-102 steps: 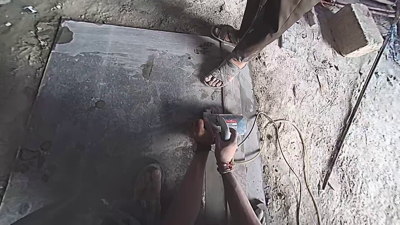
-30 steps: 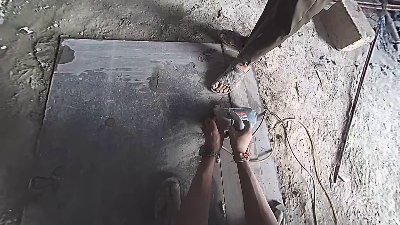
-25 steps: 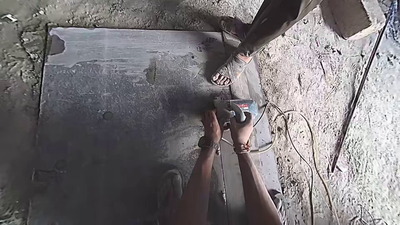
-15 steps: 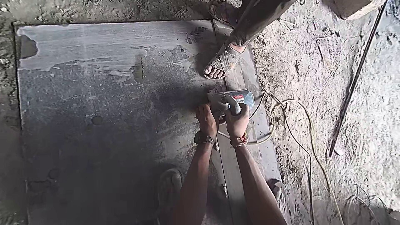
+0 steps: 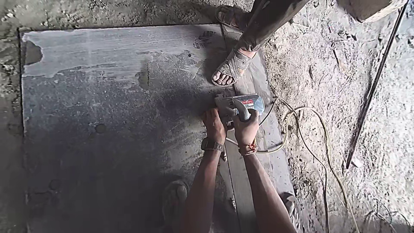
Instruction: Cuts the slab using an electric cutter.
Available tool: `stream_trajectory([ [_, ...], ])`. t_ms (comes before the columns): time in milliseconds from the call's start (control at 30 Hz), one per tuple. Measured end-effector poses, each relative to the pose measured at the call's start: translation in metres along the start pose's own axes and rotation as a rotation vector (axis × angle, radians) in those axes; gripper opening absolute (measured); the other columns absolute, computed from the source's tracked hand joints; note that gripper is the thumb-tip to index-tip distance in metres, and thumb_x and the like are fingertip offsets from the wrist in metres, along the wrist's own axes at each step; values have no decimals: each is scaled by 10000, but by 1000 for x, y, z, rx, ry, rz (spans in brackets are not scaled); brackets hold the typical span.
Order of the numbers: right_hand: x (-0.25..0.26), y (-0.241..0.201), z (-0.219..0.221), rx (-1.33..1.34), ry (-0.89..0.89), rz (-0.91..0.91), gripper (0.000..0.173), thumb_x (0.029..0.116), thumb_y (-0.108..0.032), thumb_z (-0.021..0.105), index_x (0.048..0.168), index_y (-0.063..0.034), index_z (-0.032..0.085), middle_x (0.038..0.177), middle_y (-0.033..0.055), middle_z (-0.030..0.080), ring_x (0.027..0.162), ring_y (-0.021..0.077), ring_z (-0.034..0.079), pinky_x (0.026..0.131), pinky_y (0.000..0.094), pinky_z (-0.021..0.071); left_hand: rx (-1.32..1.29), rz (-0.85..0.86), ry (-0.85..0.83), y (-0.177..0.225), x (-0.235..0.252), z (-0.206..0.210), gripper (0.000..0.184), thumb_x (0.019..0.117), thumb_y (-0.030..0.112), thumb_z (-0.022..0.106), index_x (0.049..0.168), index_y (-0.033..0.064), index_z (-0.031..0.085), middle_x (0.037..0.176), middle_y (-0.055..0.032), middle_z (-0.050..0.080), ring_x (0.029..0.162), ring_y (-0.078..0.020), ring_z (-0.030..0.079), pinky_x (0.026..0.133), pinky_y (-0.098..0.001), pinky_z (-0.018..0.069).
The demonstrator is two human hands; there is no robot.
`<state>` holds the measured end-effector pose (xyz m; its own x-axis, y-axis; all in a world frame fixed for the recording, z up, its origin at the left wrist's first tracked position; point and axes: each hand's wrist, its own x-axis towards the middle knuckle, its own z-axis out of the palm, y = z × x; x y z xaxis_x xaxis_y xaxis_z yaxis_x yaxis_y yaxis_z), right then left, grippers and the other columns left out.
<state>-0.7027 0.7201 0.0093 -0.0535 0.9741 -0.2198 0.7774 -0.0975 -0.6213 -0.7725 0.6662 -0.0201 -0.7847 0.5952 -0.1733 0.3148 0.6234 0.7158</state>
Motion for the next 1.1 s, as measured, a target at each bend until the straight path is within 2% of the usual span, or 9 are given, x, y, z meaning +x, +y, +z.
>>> stream_trajectory([
  [433, 9, -7, 3, -7, -10, 0, 504, 816, -241, 817, 1235, -60, 602, 819, 144, 705, 767, 346, 697, 702, 561, 531, -55, 21, 25, -2, 14, 1, 417, 867, 162, 812, 1178, -72, 663, 1190, -275, 652, 1175, -452, 598, 1049, -549, 460],
  [867, 13, -17, 4, -27, -41, 41, 541, 824, -262, 819, 1279, -78, 589, 854, 148, 720, 813, 349, 709, 736, 563, 540, -23, 8, 2, 2, 24, -3, 437, 865, 173, 816, 1196, -68, 663, 1208, -270, 657, 1196, -435, 602, 1085, -536, 435],
  [1100, 17, -20, -1, -54, -105, 66, 517, 860, -285, 796, 1295, -98, 589, 915, 162, 730, 891, 367, 713, 785, 565, 544, -15, -14, -24, 6, 26, -7, 470, 864, 171, 826, 1225, -69, 645, 1218, -297, 649, 1206, -458, 598, 1076, -563, 445],
])
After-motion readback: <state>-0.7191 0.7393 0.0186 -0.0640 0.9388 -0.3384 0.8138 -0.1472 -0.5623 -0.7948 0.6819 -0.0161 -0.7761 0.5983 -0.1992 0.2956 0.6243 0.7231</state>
